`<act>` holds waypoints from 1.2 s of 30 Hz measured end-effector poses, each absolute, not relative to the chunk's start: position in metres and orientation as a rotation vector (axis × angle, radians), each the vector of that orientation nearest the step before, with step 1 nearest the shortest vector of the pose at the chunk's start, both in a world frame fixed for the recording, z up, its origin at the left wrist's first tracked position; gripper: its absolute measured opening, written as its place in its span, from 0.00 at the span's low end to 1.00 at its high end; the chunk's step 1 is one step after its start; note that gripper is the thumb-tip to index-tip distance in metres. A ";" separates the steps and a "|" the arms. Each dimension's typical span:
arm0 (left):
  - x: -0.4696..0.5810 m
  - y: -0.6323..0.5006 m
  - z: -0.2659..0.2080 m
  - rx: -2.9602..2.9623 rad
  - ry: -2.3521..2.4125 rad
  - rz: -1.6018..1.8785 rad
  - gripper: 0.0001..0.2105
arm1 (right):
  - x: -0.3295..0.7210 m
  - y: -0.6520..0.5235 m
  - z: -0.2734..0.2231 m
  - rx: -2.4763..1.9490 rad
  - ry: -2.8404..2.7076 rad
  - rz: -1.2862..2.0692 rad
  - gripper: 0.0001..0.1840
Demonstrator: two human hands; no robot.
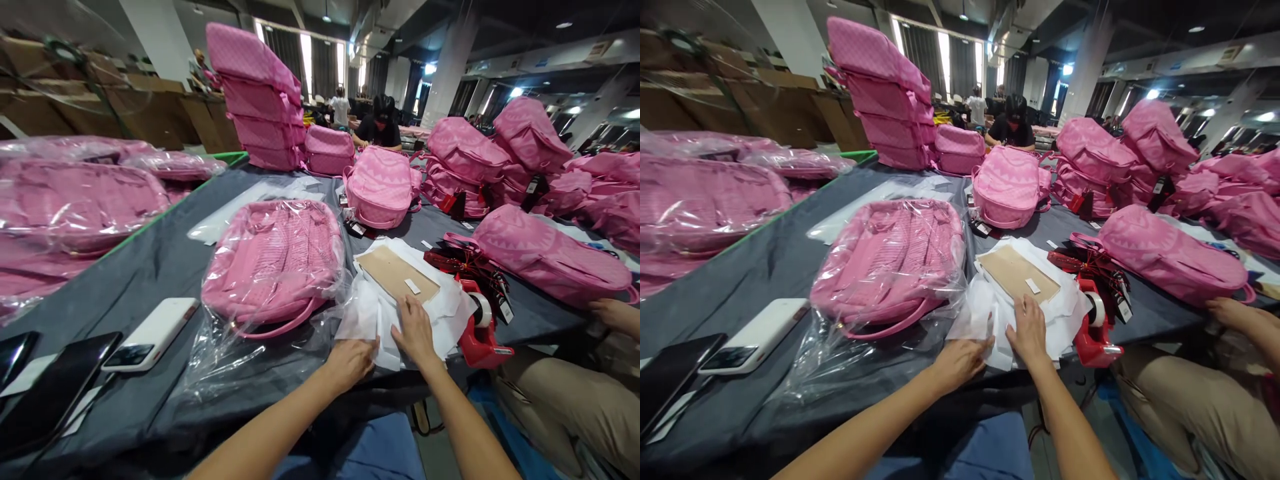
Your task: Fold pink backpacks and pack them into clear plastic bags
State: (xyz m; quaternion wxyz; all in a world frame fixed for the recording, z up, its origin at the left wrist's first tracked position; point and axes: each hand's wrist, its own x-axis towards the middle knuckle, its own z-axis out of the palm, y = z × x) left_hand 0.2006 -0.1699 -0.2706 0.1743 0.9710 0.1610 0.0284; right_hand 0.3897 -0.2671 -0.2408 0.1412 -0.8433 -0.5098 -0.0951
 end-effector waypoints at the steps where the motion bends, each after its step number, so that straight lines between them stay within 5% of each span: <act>1: 0.198 -0.166 -0.269 2.745 0.453 0.067 0.27 | 0.389 -0.262 -0.241 -2.491 -1.480 -0.260 0.35; 10: 0.185 -0.159 -0.267 2.704 0.466 -0.018 0.27 | 0.377 -0.250 -0.220 -2.747 -1.628 -0.112 0.36; 14: 0.188 -0.163 -0.260 2.722 0.480 -0.021 0.25 | 0.387 -0.245 -0.195 -2.967 -1.582 -0.079 0.28; 23: 0.235 -0.160 -0.260 2.713 0.435 -0.027 0.33 | 0.424 -0.224 -0.133 -2.881 -1.718 -0.155 0.24; 31: 0.328 -0.130 -0.259 2.859 0.392 0.244 0.16 | 0.424 -0.226 -0.132 -2.761 -1.804 -0.261 0.25; 36: 0.351 -0.108 -0.249 2.878 0.306 0.243 0.23 | 0.417 -0.236 -0.168 -2.681 -1.786 -0.179 0.25</act>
